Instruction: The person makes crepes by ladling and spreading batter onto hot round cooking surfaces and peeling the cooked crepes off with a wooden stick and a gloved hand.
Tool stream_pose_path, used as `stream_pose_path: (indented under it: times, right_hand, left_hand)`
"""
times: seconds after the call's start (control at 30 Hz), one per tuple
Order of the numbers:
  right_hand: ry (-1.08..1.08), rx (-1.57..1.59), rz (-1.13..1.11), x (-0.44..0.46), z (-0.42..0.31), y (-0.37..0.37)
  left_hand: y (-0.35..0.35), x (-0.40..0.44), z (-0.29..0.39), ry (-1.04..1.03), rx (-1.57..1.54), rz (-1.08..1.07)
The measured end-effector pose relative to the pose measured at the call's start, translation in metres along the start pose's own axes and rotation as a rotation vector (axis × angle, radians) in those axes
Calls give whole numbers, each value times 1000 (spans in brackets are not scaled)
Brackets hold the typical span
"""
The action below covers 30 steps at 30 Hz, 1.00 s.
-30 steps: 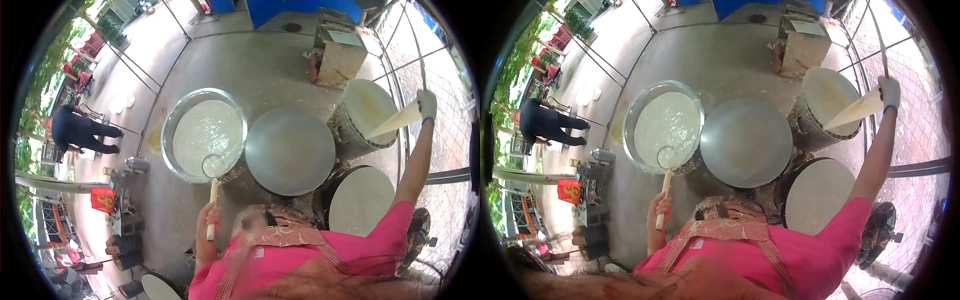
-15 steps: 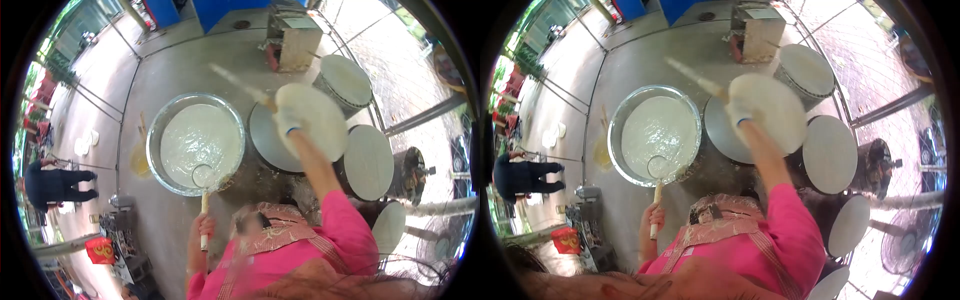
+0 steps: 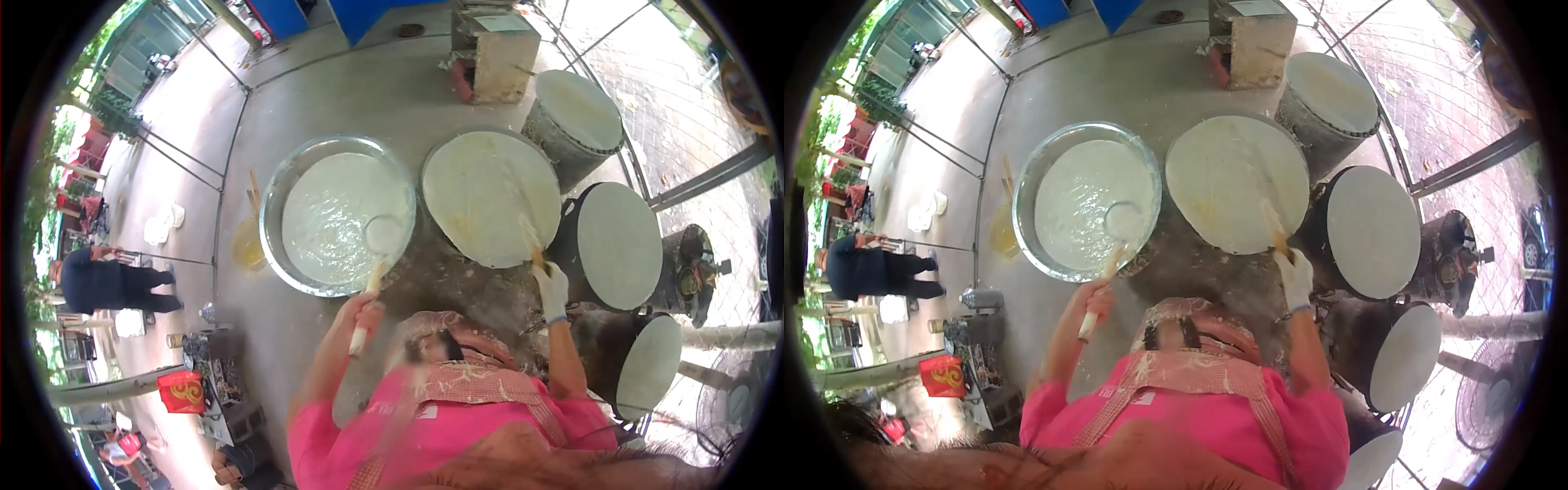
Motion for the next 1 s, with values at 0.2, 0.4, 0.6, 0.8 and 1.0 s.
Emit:
stream_pose_path:
  times: [0.2,0.4,0.6,0.8,1.0]
  right_hand:
    - [-19,241,-35,-30,41,16]
    - [-65,190,-176,-19,12,9]
    - [164,-159,-202,-30,-9,-8]
    - [162,-231,-158,-35,-31,-33]
    - [87,-291,-106,-34,-27,-29]
  left_hand:
    - [-84,119,19,9,424,-8]
    - [-100,239,55,-233,358,279]
    - [-106,214,32,-359,369,224]
    - [-111,197,47,-248,285,196]
    - [-89,108,73,322,190,-286]
Point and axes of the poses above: each hand's wrist, its own x-axis towards the middle knuckle, its own y-axis out of the back of the hand, z = x × y, the point moved 1 cm from there along x, towards the middle knuckle, and after that the axes turned 14 degrees about y, right-handed, at the moved point
